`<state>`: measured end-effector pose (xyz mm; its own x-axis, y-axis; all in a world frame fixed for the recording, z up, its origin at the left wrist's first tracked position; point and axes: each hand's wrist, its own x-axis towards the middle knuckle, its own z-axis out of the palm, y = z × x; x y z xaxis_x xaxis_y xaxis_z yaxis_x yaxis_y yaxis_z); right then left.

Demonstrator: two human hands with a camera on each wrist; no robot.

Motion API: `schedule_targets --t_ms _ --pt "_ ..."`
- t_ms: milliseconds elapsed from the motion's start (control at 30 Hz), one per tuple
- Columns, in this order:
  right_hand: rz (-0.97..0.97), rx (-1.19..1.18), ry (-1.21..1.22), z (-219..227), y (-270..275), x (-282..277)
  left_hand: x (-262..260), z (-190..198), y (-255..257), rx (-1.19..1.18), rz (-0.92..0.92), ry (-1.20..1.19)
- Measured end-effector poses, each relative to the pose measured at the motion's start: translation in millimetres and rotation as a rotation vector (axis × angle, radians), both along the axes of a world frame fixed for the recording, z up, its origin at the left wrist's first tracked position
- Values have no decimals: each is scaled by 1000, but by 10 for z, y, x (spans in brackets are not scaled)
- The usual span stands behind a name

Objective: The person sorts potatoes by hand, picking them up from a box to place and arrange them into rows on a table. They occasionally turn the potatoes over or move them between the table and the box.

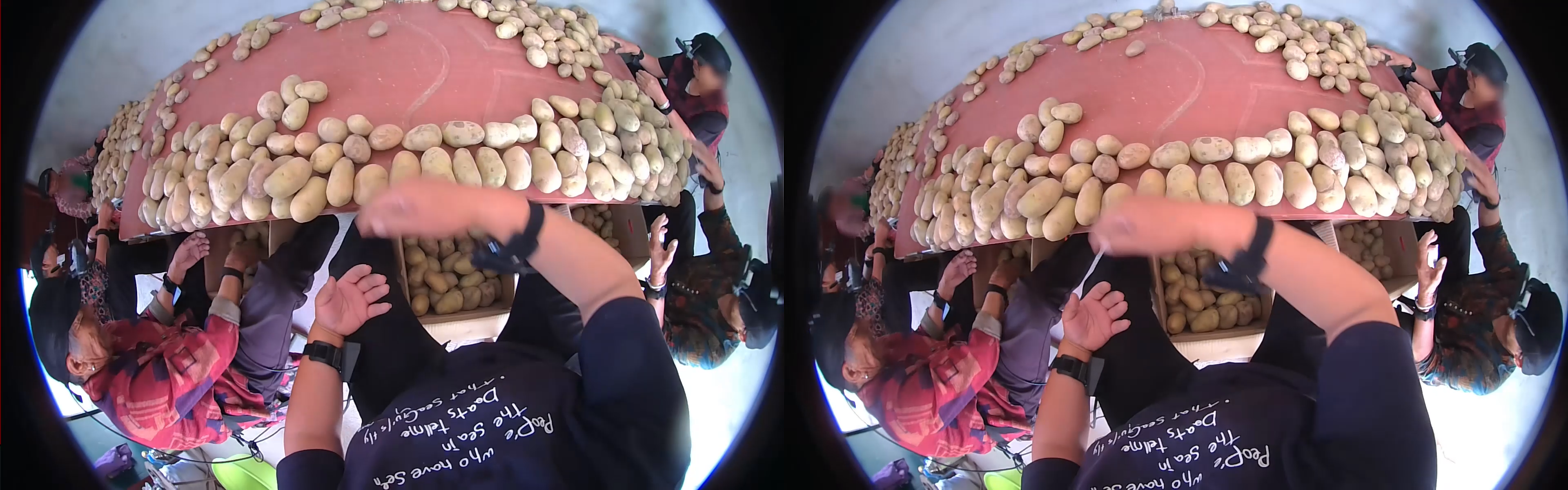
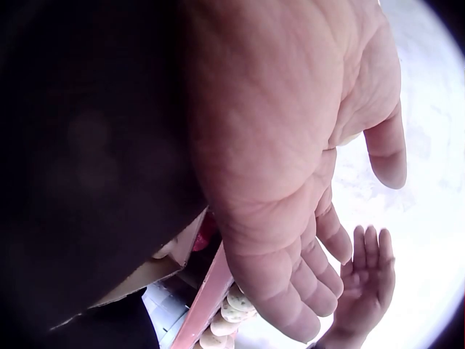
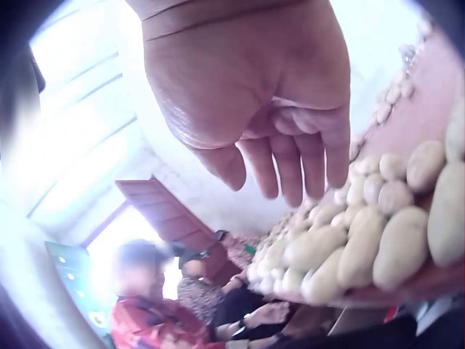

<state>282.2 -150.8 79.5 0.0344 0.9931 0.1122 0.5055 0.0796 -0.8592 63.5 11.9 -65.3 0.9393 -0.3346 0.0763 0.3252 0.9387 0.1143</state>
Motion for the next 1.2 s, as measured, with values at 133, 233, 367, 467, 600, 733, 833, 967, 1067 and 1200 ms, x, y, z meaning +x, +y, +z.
schedule_targets --t_ms 133,233,367,467,600,733,833,967,1067,1200 --pt "249 -613 74 -1095 -570 -404 7 37 1 -21 -15 5" --pt "-104 -961 -266 -1735 -661 -718 25 33 0 -19 -26 36" --pt "-375 -893 -272 -2389 -682 -1005 16 41 16 0 -20 73" --pt "-446 -785 -363 -2645 -721 -1084 14 58 41 12 -14 101" --pt "-271 -839 -227 -2340 -694 -857 23 86 48 37 -26 107" --pt "-116 -697 65 -1353 -592 -554 16 34 41 -1 -43 67" --pt "-38 -357 211 -405 -447 -39 33 70 33 4 -48 68" --pt "-344 -158 56 3 -91 835 52 90 22 15 -47 68" --pt "-528 -236 -192 -373 381 1465 42 82 29 30 -47 84" --pt "-560 -241 -284 -951 641 1641 46 107 21 40 -40 81"
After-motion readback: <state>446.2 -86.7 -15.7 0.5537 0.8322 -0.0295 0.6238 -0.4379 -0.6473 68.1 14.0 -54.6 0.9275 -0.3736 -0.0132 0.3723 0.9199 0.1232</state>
